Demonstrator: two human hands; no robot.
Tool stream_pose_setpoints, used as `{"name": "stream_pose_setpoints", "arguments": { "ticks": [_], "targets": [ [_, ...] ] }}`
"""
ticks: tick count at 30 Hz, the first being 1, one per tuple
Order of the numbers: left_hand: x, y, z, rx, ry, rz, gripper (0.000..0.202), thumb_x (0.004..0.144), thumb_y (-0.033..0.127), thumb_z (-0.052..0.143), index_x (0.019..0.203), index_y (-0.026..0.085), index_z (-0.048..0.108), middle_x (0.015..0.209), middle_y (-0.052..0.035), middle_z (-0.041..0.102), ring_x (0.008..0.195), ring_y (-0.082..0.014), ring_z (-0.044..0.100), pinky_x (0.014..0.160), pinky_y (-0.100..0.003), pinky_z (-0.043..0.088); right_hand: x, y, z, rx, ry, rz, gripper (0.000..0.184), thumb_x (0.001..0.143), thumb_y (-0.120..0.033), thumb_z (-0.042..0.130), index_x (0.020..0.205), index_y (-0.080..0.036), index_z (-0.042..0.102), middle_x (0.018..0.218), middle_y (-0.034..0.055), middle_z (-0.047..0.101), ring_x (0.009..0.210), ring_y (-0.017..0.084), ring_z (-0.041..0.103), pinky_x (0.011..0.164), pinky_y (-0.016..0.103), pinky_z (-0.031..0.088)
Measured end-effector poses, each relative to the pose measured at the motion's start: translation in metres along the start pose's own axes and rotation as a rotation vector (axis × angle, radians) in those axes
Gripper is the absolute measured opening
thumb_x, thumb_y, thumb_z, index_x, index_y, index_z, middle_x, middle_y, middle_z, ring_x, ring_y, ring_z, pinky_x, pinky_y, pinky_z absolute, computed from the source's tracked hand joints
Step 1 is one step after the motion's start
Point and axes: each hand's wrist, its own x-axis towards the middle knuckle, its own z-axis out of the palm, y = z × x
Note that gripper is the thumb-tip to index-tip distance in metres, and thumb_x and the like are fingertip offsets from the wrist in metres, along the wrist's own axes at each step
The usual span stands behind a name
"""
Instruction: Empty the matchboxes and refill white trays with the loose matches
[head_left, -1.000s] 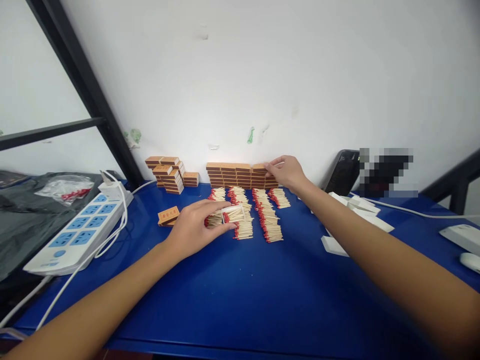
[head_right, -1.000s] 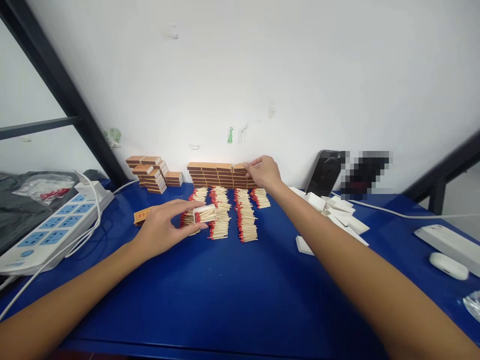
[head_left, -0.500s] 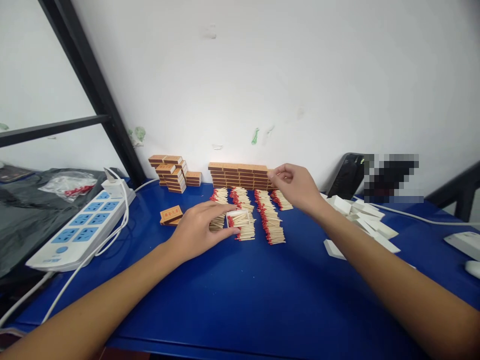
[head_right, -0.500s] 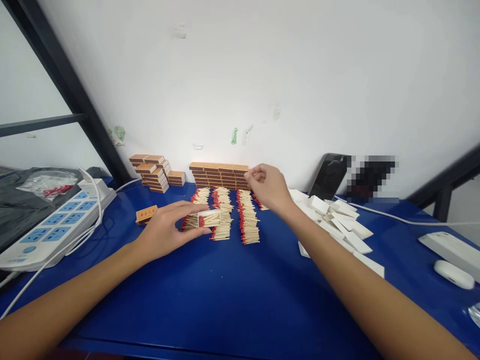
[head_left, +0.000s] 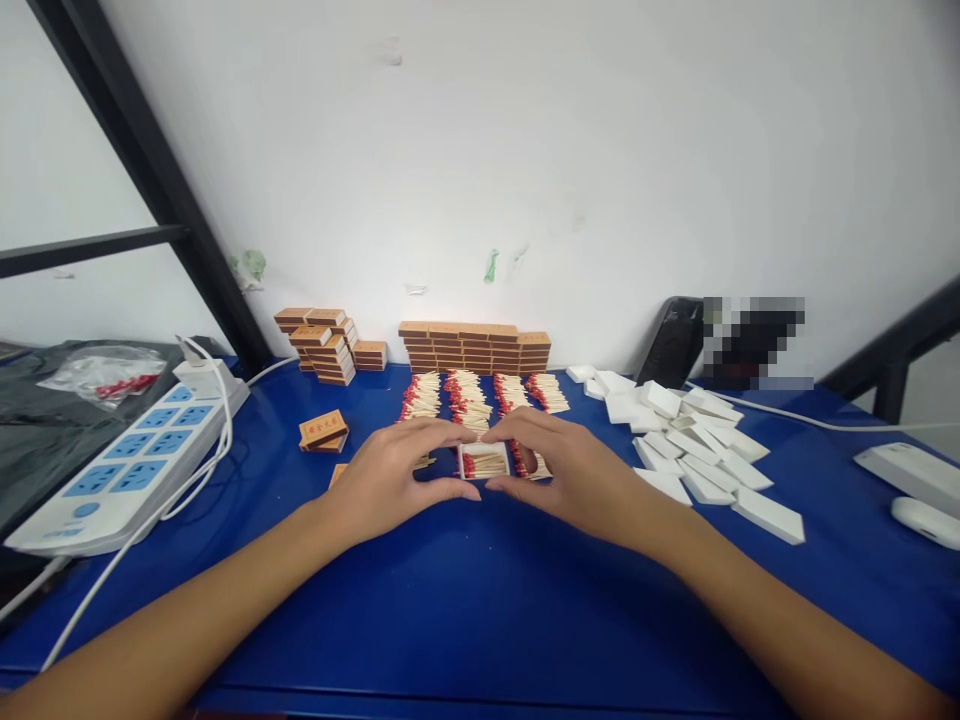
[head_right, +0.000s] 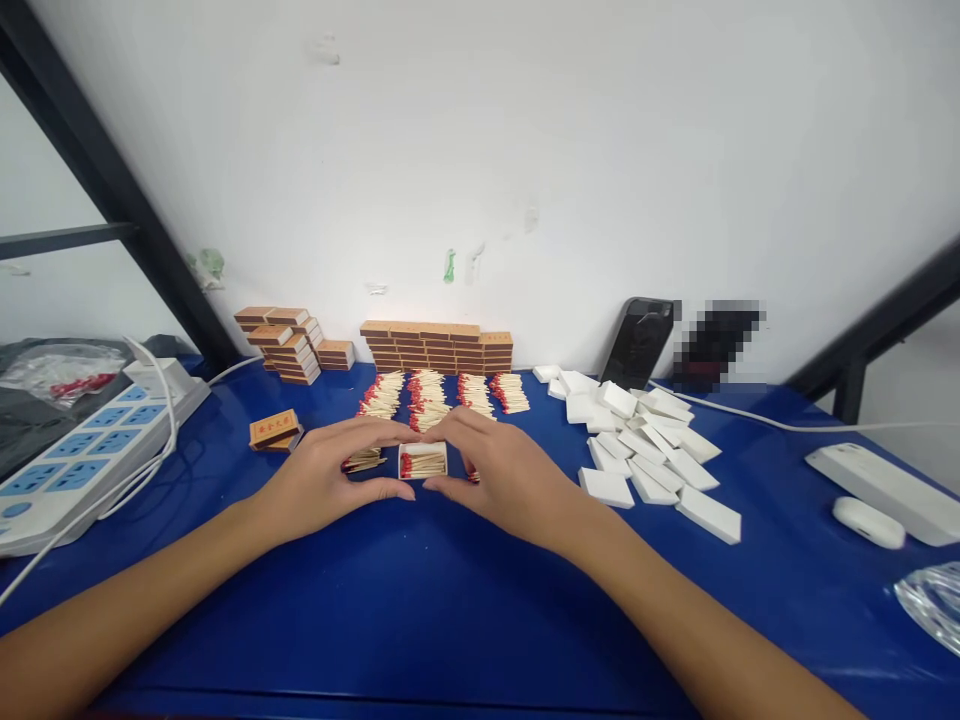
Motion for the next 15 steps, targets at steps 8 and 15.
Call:
{"name": "stream_pose_setpoints", "arguments": {
  "ticks": [8, 15],
  "targets": [
    [0.003, -0.003, -0.013, 0.090, 0.079, -0.003, 0.046, 0.097, 0.037, 0.077, 0.139, 0.023, 0.064, 0.119, -0.0069, 0.079, 0.113, -0.0233, 0.074, 0.102, -0.039, 0.059, -0.012, 0.069, -0.069, -0.124, -0.106, 0.433, 0.043, 0.086, -0.056, 0.077, 0.115, -0.024, 0.077, 0.077, 0.0019, 0.068, 0.066, 0.019, 0.062, 0.064, 0.032, 0.045],
    [0.001, -0.005, -0.009, 0.096, 0.015, -0.046, 0.054, 0.099, 0.040, 0.074, 0.147, 0.025, 0.056, 0.121, -0.0060, 0.079, 0.117, -0.0249, 0.072, 0.105, -0.044, 0.057, -0.016, 0.090, -0.074, -0.153, -0.287, 0.563, 0.043, 0.081, -0.056, 0.076, 0.110, -0.024, 0.079, 0.084, 0.0051, 0.072, 0.072, 0.023, 0.065, 0.066, 0.034, 0.045]
  ]
}}
